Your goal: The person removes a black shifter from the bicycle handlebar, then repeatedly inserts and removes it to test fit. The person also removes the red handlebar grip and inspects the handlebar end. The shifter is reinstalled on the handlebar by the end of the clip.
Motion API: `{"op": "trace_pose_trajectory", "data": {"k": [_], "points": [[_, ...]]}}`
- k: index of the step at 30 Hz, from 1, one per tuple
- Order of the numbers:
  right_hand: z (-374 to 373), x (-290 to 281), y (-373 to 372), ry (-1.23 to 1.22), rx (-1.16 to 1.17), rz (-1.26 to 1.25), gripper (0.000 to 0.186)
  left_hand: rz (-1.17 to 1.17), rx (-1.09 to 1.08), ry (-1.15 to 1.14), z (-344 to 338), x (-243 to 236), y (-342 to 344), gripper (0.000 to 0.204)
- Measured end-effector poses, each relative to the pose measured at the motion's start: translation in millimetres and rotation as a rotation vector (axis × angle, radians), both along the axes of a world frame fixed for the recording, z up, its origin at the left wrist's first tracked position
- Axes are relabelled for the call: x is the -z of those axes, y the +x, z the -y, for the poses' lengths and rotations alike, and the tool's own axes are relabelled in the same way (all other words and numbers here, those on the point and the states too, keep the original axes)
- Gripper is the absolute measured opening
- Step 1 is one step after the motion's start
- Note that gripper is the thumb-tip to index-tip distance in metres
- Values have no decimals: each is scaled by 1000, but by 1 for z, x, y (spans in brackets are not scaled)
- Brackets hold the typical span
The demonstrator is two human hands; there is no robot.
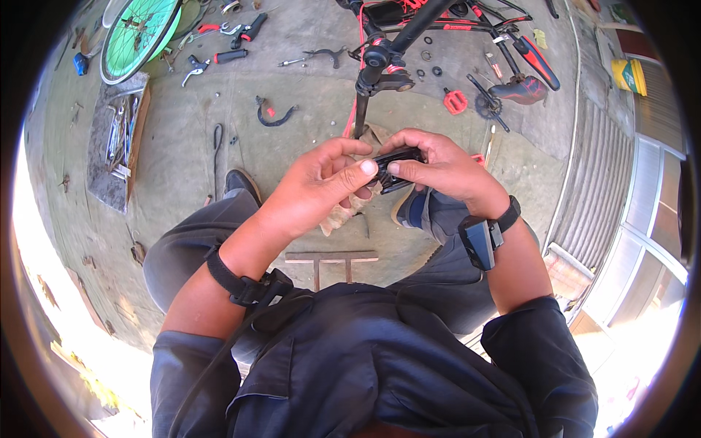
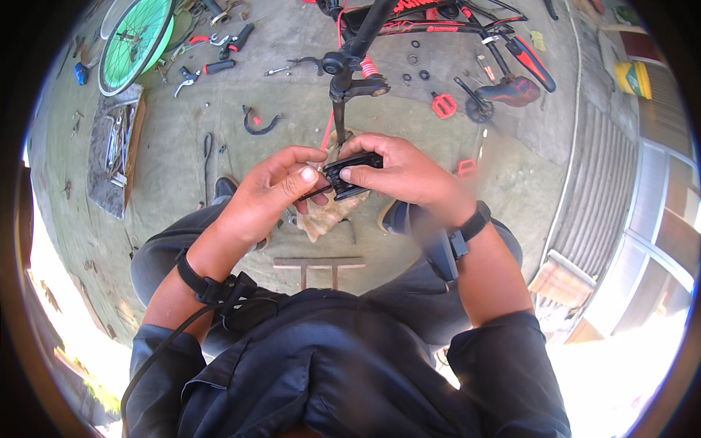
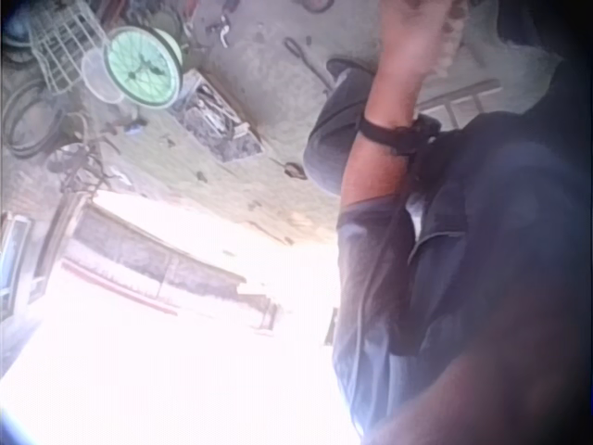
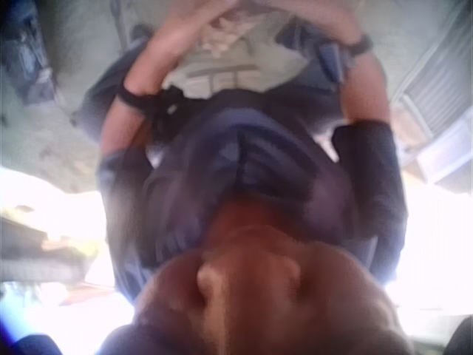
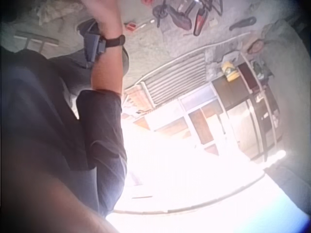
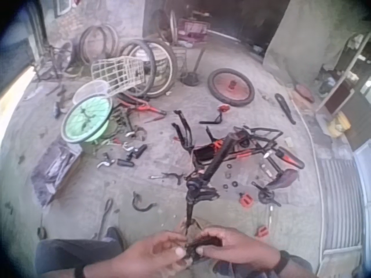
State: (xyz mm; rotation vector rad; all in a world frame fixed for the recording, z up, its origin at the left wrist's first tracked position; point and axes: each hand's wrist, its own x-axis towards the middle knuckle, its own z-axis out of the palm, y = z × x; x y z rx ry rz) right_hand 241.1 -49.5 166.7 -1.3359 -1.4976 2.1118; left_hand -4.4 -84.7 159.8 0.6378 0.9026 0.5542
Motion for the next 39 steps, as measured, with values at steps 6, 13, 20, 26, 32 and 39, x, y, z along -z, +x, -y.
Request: {"op": "trace_pose_trajectory", "data": {"k": [6, 13, 20, 26, 32, 39], "points": [[-2, -1, -4, -209, 81, -10, 28, 128, -62, -37, 1, 8, -2, 34], [4, -1, -9, -334, 297, -186, 27, 358, -146, -146, 1, 15, -7, 29], [10, 1, -16, -459, 417, -375, 29, 367, -115, -159, 14, 21, 4, 31], [14, 4, -15, -489, 451, -438, 33, 276, -80, -148, 18, 25, 9, 26], [12, 8, -14, -477, 419, -460, 35, 261, -17, -124, 15, 22, 8, 29], [5, -4, -10, -426, 357, -322, 34, 188, -2, -133, 8, 15, 3, 29]]}}
